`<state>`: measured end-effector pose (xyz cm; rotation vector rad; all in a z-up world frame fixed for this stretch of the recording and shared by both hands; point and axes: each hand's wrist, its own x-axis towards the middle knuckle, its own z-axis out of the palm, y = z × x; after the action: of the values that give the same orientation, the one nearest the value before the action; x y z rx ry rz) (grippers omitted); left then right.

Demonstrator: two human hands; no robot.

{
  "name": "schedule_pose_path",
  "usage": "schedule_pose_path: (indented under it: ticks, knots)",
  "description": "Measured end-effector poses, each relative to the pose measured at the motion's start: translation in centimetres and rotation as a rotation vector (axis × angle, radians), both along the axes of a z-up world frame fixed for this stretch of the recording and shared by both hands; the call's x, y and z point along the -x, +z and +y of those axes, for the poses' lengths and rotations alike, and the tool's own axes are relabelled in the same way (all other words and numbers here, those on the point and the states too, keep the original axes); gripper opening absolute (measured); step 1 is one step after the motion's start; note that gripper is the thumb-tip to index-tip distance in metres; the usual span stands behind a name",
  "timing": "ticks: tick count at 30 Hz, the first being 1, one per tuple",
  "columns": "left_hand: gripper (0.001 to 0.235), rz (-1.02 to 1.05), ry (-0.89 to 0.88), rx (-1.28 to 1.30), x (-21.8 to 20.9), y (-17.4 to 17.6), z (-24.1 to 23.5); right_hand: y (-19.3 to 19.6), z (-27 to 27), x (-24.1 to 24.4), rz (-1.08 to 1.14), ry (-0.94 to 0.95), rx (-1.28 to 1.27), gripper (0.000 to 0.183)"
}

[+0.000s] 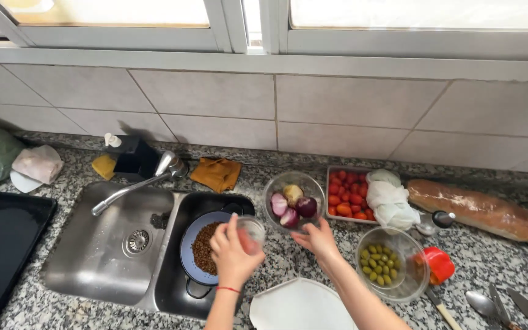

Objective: The person peels the outer layers off several red and white onions using a knife over a kitchen sink. The onion skins are discarded into the sink, and the peeled onions are placed on a cutting board.

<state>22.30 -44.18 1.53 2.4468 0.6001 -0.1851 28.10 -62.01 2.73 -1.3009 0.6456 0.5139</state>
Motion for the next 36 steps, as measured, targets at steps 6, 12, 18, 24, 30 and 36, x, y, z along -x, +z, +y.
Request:
schedule_pose_path:
  ticks: [6, 12, 18, 24, 30, 36]
  knots:
    - [0.097, -0.336, -0.071, -0.213, -8.4, -0.8, 3.5, 1.9, -1.6, 4.1, 0.138, -0.054, 0.0, 0.064]
    - [0.097, -0.357, -0.371, -0.4, -14.8, -6.5, 0.3, 1.5, -2.9, 7.1, 0.215, -0.101, -0.004, 0.075]
    - [0.089, -0.264, -0.557, -0.317, -11.8, -1.0, -0.9, -0.5, -6.1, 11.8, 0.128, 0.236, 0.1, 0.054]
    - [0.029, -0.284, -0.804, -0.658, -4.3, -0.9, -5.2, -8.4, -12.9, 19.2, -0.035, 0.498, 0.351, 0.03]
    - [0.047, -0.037, -0.845, -0.775, -5.1, -5.7, -7.2, -2.1, -16.5, 21.3, 0.209, 0.608, 0.433, 0.032]
    - [0.06, -0.061, -0.861, -0.827, -4.8, -2.2, -8.2, -5.1, -17.3, 24.2, -0.649, 0.937, 0.851, 0.031]
